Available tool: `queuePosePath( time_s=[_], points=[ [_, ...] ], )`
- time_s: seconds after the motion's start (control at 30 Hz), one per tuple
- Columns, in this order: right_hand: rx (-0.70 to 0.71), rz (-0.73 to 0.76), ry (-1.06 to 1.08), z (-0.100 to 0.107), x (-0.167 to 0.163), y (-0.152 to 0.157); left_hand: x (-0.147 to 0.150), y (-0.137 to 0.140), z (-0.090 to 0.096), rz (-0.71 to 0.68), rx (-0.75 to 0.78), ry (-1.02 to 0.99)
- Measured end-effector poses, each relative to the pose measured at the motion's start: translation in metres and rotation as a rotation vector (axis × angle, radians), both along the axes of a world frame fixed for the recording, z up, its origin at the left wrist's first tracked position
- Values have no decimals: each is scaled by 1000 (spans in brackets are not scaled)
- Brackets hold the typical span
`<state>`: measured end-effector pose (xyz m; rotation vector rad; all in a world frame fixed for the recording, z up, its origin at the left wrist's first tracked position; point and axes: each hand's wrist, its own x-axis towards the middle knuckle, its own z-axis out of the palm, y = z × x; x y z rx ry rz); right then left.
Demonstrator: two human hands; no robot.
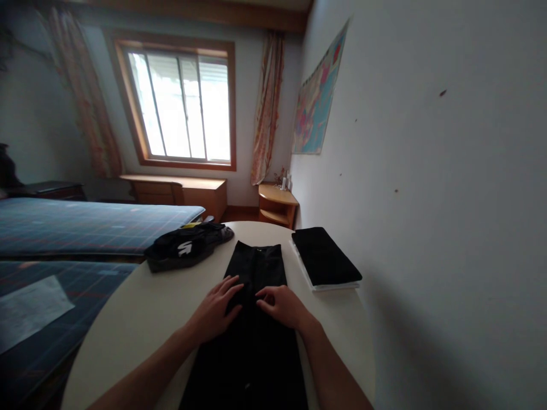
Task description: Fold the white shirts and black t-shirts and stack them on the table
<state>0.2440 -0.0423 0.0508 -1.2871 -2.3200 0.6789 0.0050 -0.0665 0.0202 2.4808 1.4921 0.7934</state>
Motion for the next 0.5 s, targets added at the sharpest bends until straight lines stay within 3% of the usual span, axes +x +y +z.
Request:
queuePosePath(
  time_s=[0.23, 0.5],
  points=[
    [135, -304, -100, -1, -31, 41, 1, 9, -19, 119, -98, 124],
    [-41, -588, -255, 11, -79, 100, 3, 7, -15, 132, -176, 221]
  ],
)
